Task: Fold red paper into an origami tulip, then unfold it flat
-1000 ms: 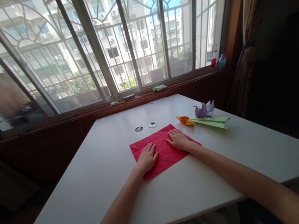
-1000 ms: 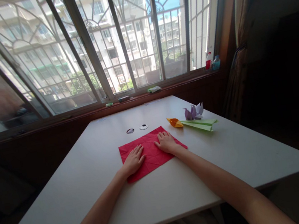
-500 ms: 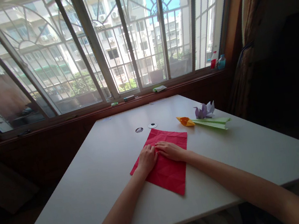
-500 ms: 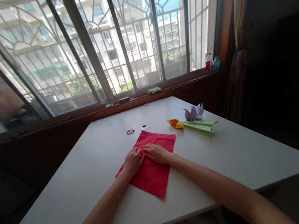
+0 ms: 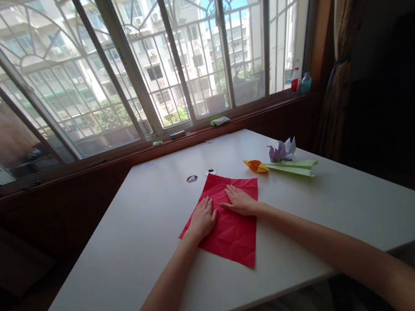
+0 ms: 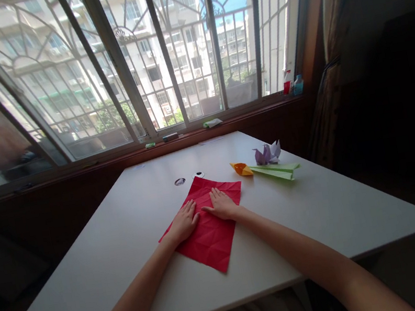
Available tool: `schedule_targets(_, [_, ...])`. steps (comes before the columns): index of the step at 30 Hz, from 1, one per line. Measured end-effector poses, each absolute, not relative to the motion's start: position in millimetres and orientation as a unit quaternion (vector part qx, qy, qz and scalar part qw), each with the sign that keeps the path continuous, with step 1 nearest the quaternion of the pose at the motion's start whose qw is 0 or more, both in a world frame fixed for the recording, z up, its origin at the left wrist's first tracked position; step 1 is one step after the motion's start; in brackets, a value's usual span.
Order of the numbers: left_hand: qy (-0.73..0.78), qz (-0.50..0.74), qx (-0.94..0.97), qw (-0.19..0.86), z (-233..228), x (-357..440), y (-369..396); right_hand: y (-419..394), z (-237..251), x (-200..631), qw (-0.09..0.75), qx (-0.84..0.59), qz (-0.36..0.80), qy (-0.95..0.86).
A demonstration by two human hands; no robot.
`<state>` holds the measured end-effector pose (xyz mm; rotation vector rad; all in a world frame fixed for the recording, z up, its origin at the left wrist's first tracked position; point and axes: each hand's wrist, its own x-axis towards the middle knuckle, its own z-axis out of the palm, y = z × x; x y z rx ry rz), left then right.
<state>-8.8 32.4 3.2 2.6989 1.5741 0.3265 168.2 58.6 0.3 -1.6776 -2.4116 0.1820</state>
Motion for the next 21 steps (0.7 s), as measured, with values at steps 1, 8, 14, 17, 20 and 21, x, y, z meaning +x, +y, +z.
schedule_targets(1, [0.501, 0.105, 0.859, 0.001, 3, -9, 33, 58, 1, 168, 0.096, -0.573, 0.061, -0.812])
schedule_targets(8, [0.501, 0.111, 0.858, 0.009, 1, -10, 34, 60, -2, 165, 0.104, -0.596, 0.050, -0.795])
schedule_targets(14, [0.510, 0.142, 0.848, -0.020, 11, -8, 28, 61, -1, 170, 0.138, -0.624, 0.021, -0.769])
schedule_targets(17, [0.539, 0.132, 0.831, -0.042, 19, -6, 24, 53, 7, 170, 0.203, -0.532, -0.016, -0.822])
schedule_targets(20, [0.565, 0.124, 0.813, -0.059, 23, -5, 23, 42, 15, 166, 0.235, -0.390, 0.031, -0.890])
schedule_targets(21, [0.570, 0.127, 0.810, -0.061, 22, -5, 23, 39, 17, 163, 0.236, -0.356, 0.046, -0.903])
